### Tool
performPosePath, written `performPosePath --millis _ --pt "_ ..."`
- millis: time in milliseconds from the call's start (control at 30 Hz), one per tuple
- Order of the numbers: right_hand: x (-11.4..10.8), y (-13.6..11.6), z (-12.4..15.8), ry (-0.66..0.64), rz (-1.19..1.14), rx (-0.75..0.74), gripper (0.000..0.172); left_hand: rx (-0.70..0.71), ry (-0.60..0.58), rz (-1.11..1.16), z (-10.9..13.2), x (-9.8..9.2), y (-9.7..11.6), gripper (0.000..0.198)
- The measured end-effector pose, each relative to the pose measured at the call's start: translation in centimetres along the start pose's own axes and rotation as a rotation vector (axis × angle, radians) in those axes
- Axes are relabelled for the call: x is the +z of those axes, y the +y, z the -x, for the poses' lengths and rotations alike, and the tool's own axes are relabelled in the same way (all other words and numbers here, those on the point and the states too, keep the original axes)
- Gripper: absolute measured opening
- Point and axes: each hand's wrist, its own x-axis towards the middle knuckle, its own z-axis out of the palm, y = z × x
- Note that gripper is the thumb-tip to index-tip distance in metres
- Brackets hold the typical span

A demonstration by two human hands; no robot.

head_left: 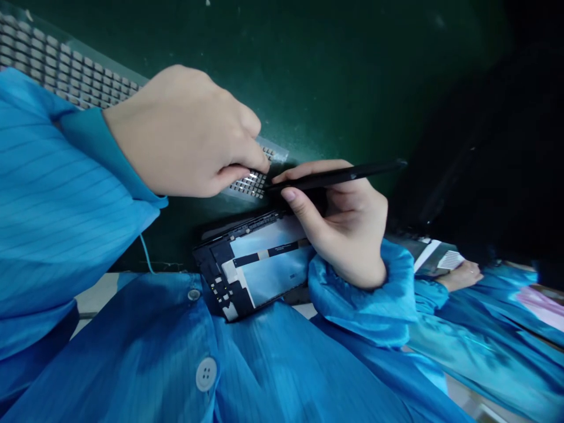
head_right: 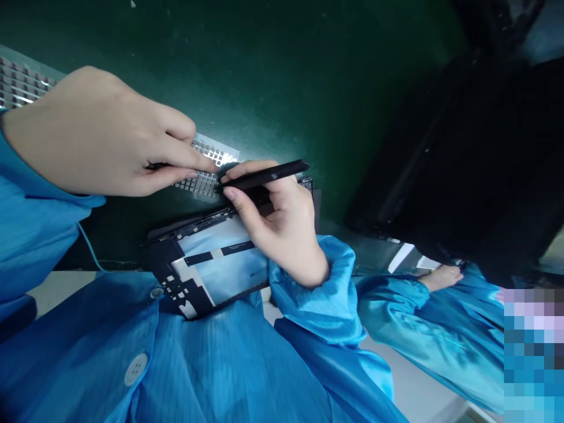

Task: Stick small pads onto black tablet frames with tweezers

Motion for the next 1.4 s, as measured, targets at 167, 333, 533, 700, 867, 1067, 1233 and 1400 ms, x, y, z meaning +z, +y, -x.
performPosePath --millis 167,333,533,700,867,1067,1233,1400 --pt "-0.3 -0.4 -0.5 -0.04 -0.016 -0.003 0.008 -0.012 -0.006 0.003 -0.1 -0.1 0.2 0.056" --pt "0.8 -0.9 1.7 0.421 -0.201 0.058 0.005 -0.007 0.012 -0.006 0.0 0.2 0.2 0.057" --pt "2.7 0.1 4.6 0.582 -0.161 0.025 0.009 0.037 0.057 -0.046 0.2 0.9 -0.4 0.078" --pt "2.5 0.6 4.8 0.521 -0.104 0.021 0.012 0.031 0.063 -0.077 0.3 0.9 -0.7 0.083" --pt "0.7 -1.1 4.1 0.412 0.03 0.023 0.017 0.063 0.155 -0.02 0.4 1.1 -0.5 0.102" --pt "-0.2 -1.8 1.0 0.054 0.006 -0.019 0.013 0.071 0.153 0.038 0.3 0.9 -0.3 0.089" --pt "0.6 -0.8 0.4 0.025 0.024 -0.026 0.012 0.058 0.136 0.122 0.1 0.8 -0.3 0.08" --pt "0.5 -1.3 0.4 0.002 0.063 -0.016 0.009 0.017 0.061 0.058 0.1 0.5 -0.2 0.069"
